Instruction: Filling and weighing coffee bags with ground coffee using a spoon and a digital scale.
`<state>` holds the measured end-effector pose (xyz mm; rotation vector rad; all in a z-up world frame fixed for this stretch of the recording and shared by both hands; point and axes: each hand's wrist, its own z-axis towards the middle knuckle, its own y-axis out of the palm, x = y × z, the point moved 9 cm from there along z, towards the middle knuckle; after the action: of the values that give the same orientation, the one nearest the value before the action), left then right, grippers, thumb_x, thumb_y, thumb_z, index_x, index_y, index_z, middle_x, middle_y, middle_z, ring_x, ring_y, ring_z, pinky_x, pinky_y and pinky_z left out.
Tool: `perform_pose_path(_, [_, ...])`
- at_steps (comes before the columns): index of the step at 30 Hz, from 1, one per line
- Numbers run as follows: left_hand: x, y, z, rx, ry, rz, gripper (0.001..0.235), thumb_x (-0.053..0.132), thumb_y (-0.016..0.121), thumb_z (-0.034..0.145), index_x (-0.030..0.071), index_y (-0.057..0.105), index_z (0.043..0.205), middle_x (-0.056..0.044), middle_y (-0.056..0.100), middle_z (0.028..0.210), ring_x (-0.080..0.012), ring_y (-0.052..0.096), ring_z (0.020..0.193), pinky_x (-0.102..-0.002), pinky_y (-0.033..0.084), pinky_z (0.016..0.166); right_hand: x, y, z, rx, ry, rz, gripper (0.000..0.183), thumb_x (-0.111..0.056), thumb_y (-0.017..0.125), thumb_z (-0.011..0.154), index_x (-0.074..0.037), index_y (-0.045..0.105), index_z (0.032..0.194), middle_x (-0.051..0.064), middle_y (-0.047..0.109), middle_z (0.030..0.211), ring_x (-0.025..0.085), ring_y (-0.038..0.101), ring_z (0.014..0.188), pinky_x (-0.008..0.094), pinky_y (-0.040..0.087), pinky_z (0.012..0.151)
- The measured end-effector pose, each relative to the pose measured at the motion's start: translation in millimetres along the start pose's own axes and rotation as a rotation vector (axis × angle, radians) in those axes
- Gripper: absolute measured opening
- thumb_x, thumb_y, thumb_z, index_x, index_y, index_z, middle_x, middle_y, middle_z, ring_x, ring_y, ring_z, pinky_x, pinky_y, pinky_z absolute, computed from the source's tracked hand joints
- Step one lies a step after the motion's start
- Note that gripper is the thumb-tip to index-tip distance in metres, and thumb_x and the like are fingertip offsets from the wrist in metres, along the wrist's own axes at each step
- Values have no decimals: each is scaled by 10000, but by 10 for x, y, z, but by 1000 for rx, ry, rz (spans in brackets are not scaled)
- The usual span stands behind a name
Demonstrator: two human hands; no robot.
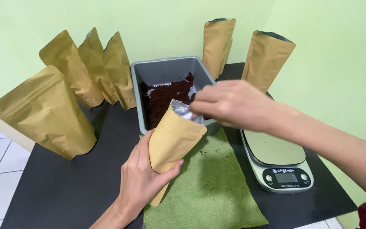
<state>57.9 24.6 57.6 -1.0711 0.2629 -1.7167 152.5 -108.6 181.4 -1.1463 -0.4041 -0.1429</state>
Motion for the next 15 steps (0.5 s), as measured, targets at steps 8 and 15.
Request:
perform_pose_path(8, [-52, -60, 96, -38, -83, -34, 920, 556, 839, 687, 121, 474, 1411, -81, 702, 1192, -267, 700, 1029, -475, 594, 727, 655, -113, -305, 25, 287, 104, 93, -90, 631, 1025, -51, 712, 1004, 55, 722, 812, 182, 664, 634, 312, 576, 541])
perform_pose_path(15, [-200, -221, 191, 28, -264, -74, 918, 492, 865, 641, 151, 467, 1395, -18, 693, 1182, -250, 697, 1013, -444, 562, 731, 1710, 1426, -617, -578, 954, -45, 201, -146, 582, 1058, -33, 702, 943, 100, 673, 781, 242, 693, 630, 400, 623, 519])
